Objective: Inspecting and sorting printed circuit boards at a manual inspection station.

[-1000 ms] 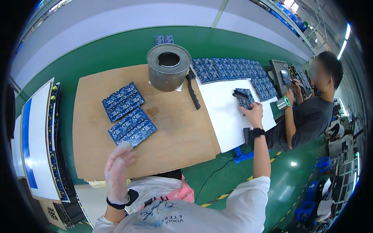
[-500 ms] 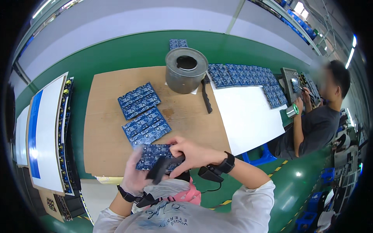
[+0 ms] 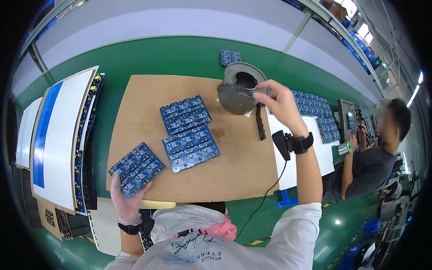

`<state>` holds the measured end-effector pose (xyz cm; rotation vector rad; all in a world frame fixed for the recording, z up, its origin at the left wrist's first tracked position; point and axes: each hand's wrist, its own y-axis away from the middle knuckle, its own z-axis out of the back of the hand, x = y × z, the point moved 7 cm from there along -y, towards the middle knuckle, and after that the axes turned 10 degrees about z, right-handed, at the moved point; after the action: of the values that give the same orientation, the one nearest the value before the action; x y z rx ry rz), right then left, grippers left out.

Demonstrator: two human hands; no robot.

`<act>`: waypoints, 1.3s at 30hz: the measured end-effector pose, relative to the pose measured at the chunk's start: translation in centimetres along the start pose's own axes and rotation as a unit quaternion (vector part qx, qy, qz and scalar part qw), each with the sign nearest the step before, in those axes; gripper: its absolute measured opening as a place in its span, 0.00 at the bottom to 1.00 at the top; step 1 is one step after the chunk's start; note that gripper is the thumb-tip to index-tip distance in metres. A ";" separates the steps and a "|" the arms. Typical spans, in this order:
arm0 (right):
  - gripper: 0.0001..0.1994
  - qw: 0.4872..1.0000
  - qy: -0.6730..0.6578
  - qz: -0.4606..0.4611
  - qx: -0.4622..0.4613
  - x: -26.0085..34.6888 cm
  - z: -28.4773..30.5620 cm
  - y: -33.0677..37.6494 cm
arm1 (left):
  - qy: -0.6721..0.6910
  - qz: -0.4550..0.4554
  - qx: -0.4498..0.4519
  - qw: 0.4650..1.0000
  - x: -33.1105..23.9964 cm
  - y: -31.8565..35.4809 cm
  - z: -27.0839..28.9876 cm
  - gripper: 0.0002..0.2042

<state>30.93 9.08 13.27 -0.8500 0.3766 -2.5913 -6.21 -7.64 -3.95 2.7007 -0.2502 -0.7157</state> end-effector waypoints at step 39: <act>0.13 0.962 0.250 0.022 -0.104 2.7 -3.3 2.7 | 0.008 -0.095 0.056 0.994 -1.5 -1.8 1.5 0.21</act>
<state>27.62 5.92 11.06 -0.2257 0.8089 -2.7325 -8.17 -6.04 -5.14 2.8634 -0.0293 -0.7546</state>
